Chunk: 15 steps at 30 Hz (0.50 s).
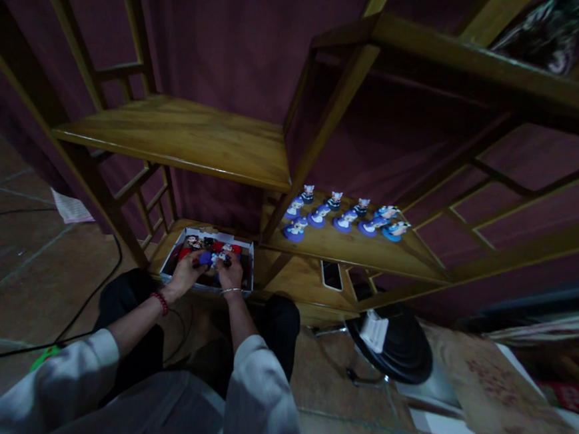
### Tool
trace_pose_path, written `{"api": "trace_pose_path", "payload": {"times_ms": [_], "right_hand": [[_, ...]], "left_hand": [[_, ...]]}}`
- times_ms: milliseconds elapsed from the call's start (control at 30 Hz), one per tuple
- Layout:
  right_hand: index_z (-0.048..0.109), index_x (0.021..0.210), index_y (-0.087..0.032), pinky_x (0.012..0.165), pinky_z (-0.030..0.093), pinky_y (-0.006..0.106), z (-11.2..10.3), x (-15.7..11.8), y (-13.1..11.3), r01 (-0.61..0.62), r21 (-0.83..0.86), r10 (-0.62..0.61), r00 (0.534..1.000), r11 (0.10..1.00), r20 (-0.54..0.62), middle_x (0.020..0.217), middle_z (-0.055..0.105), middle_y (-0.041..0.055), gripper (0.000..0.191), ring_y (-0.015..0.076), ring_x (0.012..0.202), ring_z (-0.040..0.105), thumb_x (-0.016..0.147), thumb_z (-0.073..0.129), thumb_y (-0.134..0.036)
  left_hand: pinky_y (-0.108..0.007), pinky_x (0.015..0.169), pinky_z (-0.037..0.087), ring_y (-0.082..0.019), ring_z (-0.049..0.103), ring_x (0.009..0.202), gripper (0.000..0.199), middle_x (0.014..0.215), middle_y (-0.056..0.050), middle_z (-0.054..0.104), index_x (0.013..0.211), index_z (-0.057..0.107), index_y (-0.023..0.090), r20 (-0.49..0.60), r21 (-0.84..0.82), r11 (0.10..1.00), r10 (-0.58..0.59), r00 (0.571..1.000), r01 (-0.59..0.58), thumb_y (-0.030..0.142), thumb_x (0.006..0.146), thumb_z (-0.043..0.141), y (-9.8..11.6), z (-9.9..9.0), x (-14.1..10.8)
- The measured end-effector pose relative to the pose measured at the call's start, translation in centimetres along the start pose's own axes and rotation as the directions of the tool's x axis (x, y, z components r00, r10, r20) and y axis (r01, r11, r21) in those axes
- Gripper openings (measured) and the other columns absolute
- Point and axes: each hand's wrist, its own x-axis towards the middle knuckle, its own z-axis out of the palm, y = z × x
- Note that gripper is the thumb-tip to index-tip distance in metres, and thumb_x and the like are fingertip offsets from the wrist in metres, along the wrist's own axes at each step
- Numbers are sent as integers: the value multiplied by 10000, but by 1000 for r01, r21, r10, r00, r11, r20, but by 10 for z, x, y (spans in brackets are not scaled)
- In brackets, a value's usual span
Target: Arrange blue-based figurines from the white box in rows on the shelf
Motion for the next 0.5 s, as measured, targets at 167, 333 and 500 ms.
{"api": "trace_pose_path", "payload": {"times_ms": [167, 333, 500], "right_hand": [[606, 954, -226, 659, 503, 288, -2, -2, -3, 20, 2, -20, 1000, 1000, 21, 848, 651, -2, 304, 153, 691, 602, 672, 560, -330], [606, 955, -214, 679, 489, 271, -4, -4, -6, 11, -23, -9, 998, 1000, 65, 807, 651, -7, 328, 152, 701, 598, 660, 584, -356], [591, 946, -208, 715, 478, 278, -5, -4, -8, 15, -50, -11, 998, 999, 67, 790, 640, -5, 311, 157, 720, 596, 669, 580, -349]], "left_hand": [[-306, 747, 482, -144, 604, 768, 408, 843, -41, 633, 1008, 591, 145, 70, -174, 981, -80, 994, 91, 43, 613, 573, -1, 0, 0], [-326, 800, 469, -137, 603, 797, 415, 874, -39, 635, 1012, 583, 150, 113, -271, 958, -60, 992, 89, 37, 613, 562, -1, 1, 0], [-364, 849, 447, -147, 601, 833, 453, 898, -48, 637, 1028, 560, 142, 132, -351, 929, -75, 988, 118, 25, 590, 564, -1, 1, 0]]}}
